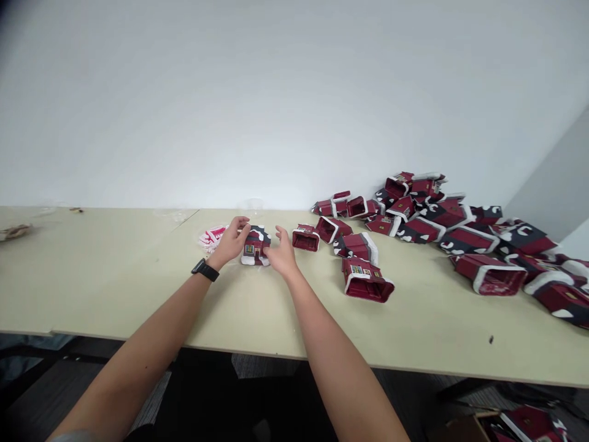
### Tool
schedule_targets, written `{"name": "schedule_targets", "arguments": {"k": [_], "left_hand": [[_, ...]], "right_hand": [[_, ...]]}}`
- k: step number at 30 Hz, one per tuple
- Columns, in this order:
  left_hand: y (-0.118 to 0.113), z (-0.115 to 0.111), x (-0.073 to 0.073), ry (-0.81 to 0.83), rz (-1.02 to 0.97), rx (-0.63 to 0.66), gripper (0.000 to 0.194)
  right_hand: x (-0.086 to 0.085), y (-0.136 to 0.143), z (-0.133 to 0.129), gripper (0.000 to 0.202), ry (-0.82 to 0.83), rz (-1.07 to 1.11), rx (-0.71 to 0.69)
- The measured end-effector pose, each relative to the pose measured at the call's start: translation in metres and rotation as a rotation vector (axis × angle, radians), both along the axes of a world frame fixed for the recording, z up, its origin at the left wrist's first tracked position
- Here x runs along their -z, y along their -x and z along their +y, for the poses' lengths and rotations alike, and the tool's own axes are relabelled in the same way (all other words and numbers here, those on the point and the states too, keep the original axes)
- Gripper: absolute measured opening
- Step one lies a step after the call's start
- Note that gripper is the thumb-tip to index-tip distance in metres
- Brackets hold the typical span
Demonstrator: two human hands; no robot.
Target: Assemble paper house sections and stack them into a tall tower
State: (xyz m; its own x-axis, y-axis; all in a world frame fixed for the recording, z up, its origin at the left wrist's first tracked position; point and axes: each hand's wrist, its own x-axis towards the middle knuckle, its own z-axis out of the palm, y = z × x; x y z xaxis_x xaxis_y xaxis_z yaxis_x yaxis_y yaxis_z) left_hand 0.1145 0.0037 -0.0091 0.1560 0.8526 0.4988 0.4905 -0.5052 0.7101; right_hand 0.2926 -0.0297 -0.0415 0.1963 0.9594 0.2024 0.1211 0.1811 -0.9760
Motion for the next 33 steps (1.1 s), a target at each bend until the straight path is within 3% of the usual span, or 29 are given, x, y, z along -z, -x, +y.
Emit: {"name": "schedule_targets", "arguments": {"k": [4,7,10,12,15,18,21,27,31,33], "left_hand": [[0.005,-0.001,-0.006,-0.047,0.044,-0.014,0.028],[0.022,0.0,-0.021,-0.219,0.051,-0.257,0.032],[0.054,0.002,-0.036,-0.299,0.101,-0.512,0.033],[0.078,0.005,-0.042,-0.234,0.202,-0.628,0.02],[0.105,0.011,-0.04,-0.007,0.396,-0.712,0.026],[0.114,0.017,-0.033,0.122,0.539,-0.664,0.035],[0.111,0.019,-0.028,0.15,0.592,-0.638,0.03],[0.095,0.009,-0.039,0.02,0.419,-0.578,0.018],[0.073,-0.001,-0.046,-0.032,0.188,-0.372,0.018],[0.059,-0.004,-0.045,-0.001,0.139,-0.229,0.019]], "right_hand": [[0.003,0.002,-0.003,0.091,-0.015,-0.07,-0.091],[0.005,0.002,-0.004,0.088,-0.036,-0.111,-0.105],[0.006,0.002,-0.004,0.084,-0.035,-0.131,-0.095],[0.006,0.003,-0.004,0.082,-0.031,-0.15,-0.082],[0.005,0.004,-0.002,0.077,-0.029,-0.166,-0.058],[0.006,0.004,0.001,0.076,-0.025,-0.17,-0.036],[0.006,0.004,0.001,0.078,-0.021,-0.177,-0.03],[0.003,0.004,0.0,0.075,-0.022,-0.188,0.0],[0.002,0.006,-0.003,0.046,-0.016,-0.196,0.004],[0.001,0.008,-0.004,0.045,-0.003,-0.193,0.018]]}}
